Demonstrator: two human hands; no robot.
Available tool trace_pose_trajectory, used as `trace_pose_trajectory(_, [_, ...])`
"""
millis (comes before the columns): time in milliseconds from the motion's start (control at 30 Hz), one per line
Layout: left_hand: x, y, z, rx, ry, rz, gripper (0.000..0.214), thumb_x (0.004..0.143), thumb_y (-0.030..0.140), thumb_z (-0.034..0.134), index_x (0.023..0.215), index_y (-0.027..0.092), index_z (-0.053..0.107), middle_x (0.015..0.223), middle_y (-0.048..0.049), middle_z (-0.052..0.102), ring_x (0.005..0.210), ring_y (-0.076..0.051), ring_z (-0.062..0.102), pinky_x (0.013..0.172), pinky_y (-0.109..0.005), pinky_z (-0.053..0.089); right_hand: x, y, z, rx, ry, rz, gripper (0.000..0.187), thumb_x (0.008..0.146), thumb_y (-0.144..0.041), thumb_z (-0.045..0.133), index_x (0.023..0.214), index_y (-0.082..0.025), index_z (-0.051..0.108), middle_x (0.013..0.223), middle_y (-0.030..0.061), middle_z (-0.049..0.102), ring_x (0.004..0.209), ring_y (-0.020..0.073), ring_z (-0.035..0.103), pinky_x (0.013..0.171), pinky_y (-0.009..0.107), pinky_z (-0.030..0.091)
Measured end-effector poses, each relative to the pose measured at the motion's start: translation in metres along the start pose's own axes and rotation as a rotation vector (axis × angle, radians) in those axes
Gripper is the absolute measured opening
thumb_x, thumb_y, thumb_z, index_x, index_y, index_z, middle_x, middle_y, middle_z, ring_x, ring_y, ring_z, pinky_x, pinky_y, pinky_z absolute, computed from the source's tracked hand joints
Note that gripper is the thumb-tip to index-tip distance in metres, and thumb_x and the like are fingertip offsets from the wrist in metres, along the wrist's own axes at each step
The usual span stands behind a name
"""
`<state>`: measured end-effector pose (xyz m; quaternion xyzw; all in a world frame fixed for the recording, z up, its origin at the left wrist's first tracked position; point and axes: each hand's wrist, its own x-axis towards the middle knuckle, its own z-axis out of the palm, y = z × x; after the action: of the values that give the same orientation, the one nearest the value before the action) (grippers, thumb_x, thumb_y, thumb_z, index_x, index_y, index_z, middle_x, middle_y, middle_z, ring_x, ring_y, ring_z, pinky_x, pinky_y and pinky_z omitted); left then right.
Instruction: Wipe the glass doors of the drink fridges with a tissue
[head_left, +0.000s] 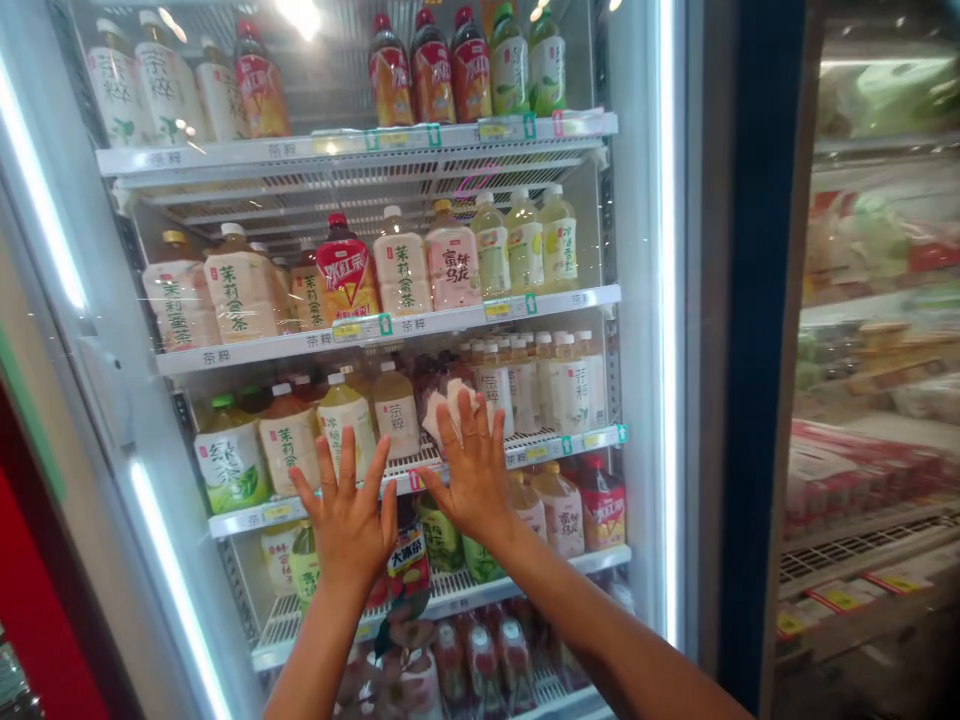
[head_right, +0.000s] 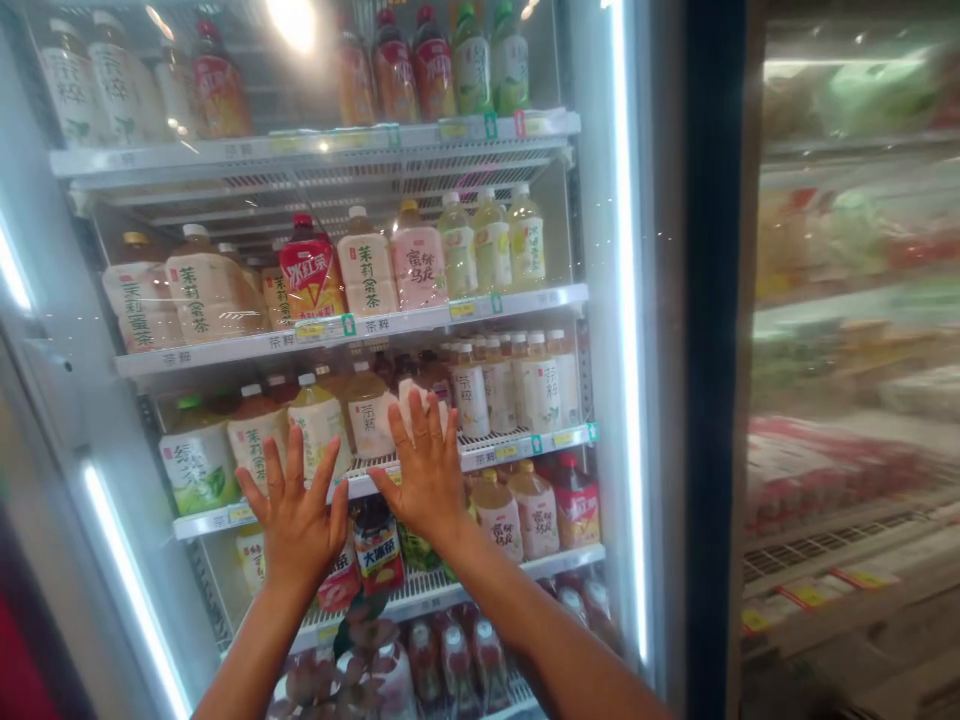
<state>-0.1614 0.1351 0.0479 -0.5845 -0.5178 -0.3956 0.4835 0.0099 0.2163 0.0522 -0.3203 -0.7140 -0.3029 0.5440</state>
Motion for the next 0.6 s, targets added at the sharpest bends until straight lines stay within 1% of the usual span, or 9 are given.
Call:
trace_pose_trajectory(100, [-0.005,-0.015,-0.006,0.004,-0.015,-0.006,0.076,0.096,0.032,0.062,0.162,0.039,0.025,0.175,-0.0046,0.009,0.162,-0.032,0.001,0.128,-0.066,-0.004,0.001,-0.015,0.005,0.015,-0.018,-0.087,0.093,0.101,-0.063,0.044,0.167,-0.018,-0.004,0.174,0.0104,-0.007,0.162,0.0336,-0.002,0.129,0.062,0.011])
trace_pose_trajectory(167, [-0.008,-0.023,-0.009,0.009,-0.011,-0.007,0.076,0.096,0.031,0.062,0.162,0.038,0.025,0.175,-0.005,0.008,0.163,-0.032,-0.001,0.128,-0.066,-0.005,0.007,-0.022,0.008,0.008,-0.007,-0.081,0.094,0.1,-0.064,0.045,0.167,-0.02,-0.006,0.174,0.0099,-0.009,0.162,0.0333,-0.004,0.129,0.063,0.011])
trace_pose_trajectory(267, [-0.012,-0.032,-0.012,0.012,0.01,-0.019,0.075,0.096,0.031,0.061,0.162,0.036,0.026,0.175,-0.0051,0.007,0.163,-0.031,-0.002,0.128,-0.065,-0.007,0.016,-0.032,0.01,0.003,0.0,-0.062,0.096,0.1,-0.064,0.045,0.166,-0.019,-0.009,0.173,0.0112,-0.011,0.161,0.0344,-0.006,0.129,0.064,0.009])
trace_pose_trajectory(333, [-0.016,-0.036,-0.014,0.004,0.015,-0.032,0.074,0.096,0.032,0.061,0.162,0.036,0.027,0.175,-0.0047,0.006,0.163,-0.031,-0.002,0.128,-0.065,-0.006,0.015,-0.037,0.01,0.006,-0.033,-0.123,0.097,0.1,-0.066,0.044,0.166,-0.018,-0.008,0.174,0.0118,-0.007,0.161,0.0337,-0.005,0.129,0.062,0.009])
trace_pose_trajectory(433, [-0.02,-0.043,-0.017,-0.015,0.007,-0.058,0.074,0.096,0.032,0.061,0.161,0.037,0.027,0.175,-0.0041,0.008,0.163,-0.032,0.0,0.128,-0.067,-0.005,0.012,-0.041,0.011,0.001,-0.105,-0.249,0.095,0.099,-0.068,0.042,0.167,-0.02,-0.005,0.175,0.0103,0.004,0.162,0.0304,-0.001,0.131,0.059,0.009])
trace_pose_trajectory(500, [-0.022,-0.046,-0.018,-0.024,0.005,-0.073,0.074,0.096,0.031,0.061,0.161,0.038,0.027,0.175,-0.0039,0.008,0.162,-0.033,0.001,0.128,-0.068,-0.004,0.014,-0.043,0.012,-0.013,-0.11,-0.224,0.093,0.1,-0.067,0.041,0.167,-0.022,-0.005,0.175,0.01,0.007,0.162,0.0303,-0.001,0.13,0.06,0.008])
trace_pose_trajectory(567, [-0.023,-0.049,-0.019,-0.028,0.013,-0.084,0.075,0.096,0.031,0.061,0.161,0.039,0.026,0.175,-0.004,0.009,0.162,-0.034,0.003,0.127,-0.069,-0.004,0.017,-0.044,0.013,-0.017,-0.09,-0.162,0.094,0.1,-0.068,0.04,0.167,-0.021,-0.006,0.175,0.0115,0.006,0.162,0.0322,-0.001,0.129,0.062,0.008])
trace_pose_trajectory(600, [-0.024,-0.049,-0.02,-0.029,0.019,-0.088,0.075,0.096,0.031,0.061,0.161,0.039,0.026,0.175,-0.0041,0.009,0.162,-0.035,0.003,0.127,-0.069,-0.004,0.018,-0.045,0.013,-0.015,-0.088,-0.157,0.094,0.1,-0.068,0.04,0.167,-0.02,-0.006,0.175,0.0122,0.005,0.162,0.033,-0.002,0.129,0.063,0.008])
